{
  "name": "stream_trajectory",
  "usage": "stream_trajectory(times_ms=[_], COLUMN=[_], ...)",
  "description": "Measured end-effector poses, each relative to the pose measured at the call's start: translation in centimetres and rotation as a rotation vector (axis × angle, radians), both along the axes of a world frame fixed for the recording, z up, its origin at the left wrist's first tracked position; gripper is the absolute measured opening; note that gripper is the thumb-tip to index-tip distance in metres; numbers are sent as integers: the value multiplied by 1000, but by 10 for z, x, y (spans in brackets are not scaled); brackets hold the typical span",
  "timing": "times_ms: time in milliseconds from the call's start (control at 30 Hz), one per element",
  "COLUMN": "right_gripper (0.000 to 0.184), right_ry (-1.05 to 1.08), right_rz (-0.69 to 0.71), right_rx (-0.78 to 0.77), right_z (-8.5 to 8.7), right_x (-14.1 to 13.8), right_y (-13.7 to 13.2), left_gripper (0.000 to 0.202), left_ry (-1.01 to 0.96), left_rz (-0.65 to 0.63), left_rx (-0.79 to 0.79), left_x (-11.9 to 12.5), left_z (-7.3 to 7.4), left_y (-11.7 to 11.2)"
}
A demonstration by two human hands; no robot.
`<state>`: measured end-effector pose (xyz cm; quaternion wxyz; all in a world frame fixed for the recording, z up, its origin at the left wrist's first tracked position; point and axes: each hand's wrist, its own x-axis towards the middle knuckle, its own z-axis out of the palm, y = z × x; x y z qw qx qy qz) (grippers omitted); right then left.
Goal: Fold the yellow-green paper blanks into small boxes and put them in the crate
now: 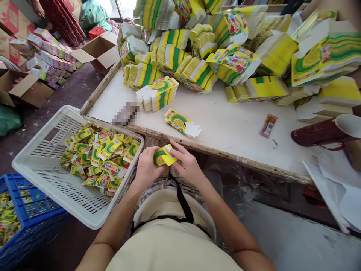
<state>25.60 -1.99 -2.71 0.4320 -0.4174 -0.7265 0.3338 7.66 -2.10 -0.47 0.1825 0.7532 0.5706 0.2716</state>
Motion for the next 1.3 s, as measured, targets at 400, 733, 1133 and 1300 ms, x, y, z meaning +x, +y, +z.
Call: stream_trajectory(times_ms=[400, 733, 1133, 1300], right_gripper=[22, 56, 38, 45], right_ry=[-58, -71, -468, -114], right_rz=[108, -300, -542, -373], right_rx=[-32, -14, -67, -28], right_z=[29, 11, -11, 17], right_x=[17, 8, 27, 17], right_y=[8, 60, 111, 75], left_gripper=[50, 71, 37, 68], left_ry=[71, 173, -170, -692], left_rz=[-142, 486, 164, 9], left_rx=[7, 121, -79, -322], left_x=[-7, -85, -55, -12], left_z=[28, 17, 1, -8], left_y=[7, 8, 8, 9])
